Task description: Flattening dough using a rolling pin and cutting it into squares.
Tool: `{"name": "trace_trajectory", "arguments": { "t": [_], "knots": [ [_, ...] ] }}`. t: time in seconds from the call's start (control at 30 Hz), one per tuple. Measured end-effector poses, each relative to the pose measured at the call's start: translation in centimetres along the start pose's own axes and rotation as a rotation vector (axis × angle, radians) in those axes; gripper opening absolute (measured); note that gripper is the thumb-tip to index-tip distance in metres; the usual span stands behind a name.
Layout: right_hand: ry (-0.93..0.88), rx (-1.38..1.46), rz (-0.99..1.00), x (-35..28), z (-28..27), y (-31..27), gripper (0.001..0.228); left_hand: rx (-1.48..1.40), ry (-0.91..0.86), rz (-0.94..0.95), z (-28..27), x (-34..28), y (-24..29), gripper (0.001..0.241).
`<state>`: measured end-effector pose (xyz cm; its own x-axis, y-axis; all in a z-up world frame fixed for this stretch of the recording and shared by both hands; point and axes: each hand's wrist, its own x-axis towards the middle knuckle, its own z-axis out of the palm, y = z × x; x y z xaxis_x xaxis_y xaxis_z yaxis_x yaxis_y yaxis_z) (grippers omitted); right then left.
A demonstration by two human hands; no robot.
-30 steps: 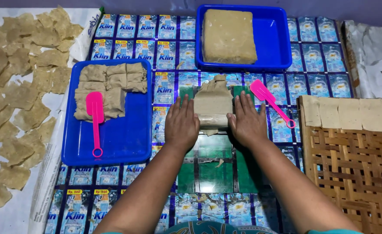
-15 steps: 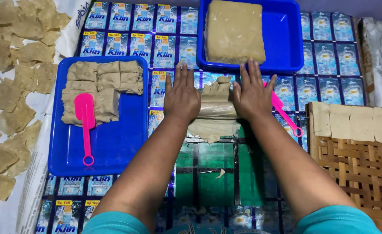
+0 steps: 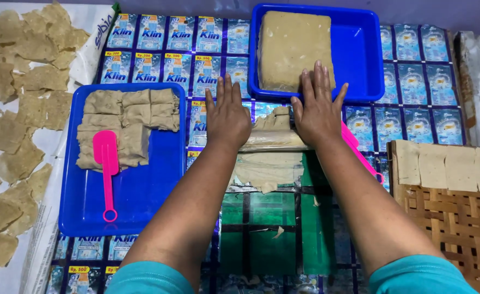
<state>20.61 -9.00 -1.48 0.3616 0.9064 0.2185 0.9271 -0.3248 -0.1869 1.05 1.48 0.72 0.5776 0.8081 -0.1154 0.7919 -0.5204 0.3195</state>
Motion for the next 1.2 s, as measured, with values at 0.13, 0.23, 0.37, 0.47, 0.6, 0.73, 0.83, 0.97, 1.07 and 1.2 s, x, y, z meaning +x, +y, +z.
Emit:
{"name": "trace_trajectory", "arguments": {
  "t": [0.13,0.23,0.37,0.47,0.6,0.73,0.83,0.97,1.07,1.2],
  "knots": [
    [-0.076,-0.009,0.013,-1.0,0.5,0.4,0.065,-0.005,-0.012,0.004,0.5,-1.2,0.0,0.058],
    [-0.127,-0.018,0.024,-1.9,0.7,0.4,0.066,-0.014,-0.014,0.008,0.3,-2.5,0.1,0.059],
    [-0.249,-0.063,0.057,-3.3,0.3,0.1,0.067,0.023,-0.038,0.016,0.1,-4.4,0.4,0.061],
    [-0.303,-0.090,0.067,-4.6,-0.4,-0.6,0.067,0.035,-0.031,0.031,0.1,-6.0,0.5,0.063],
    [-0.353,-0.124,0.049,-6.7,-0.7,-0.8,0.066,0.041,0.001,0.050,0.9,-8.0,0.5,0.061],
    [-0.341,-0.117,0.060,-8.5,-1.9,-1.8,0.066,0.021,0.014,0.071,1.6,-9.7,0.4,0.058],
    [-0.302,-0.119,0.040,-9.7,-1.9,-1.8,0.065,0.042,0.130,0.129,2.9,-10.7,0.0,0.055],
    [-0.196,-0.081,-0.020,-12.1,-1.3,-1.7,0.062,0.030,0.204,0.170,4.0,-12.9,-0.3,0.055],
    [-0.149,-0.087,-0.046,-13.7,-0.9,-1.5,0.064,0.050,0.240,0.194,5.0,-14.8,-0.6,0.057],
    [0.006,-0.106,-0.129,-16.7,0.3,-1.1,0.068,0.103,0.375,0.271,8.1,-17.0,-1.6,0.057]
  ]
}}
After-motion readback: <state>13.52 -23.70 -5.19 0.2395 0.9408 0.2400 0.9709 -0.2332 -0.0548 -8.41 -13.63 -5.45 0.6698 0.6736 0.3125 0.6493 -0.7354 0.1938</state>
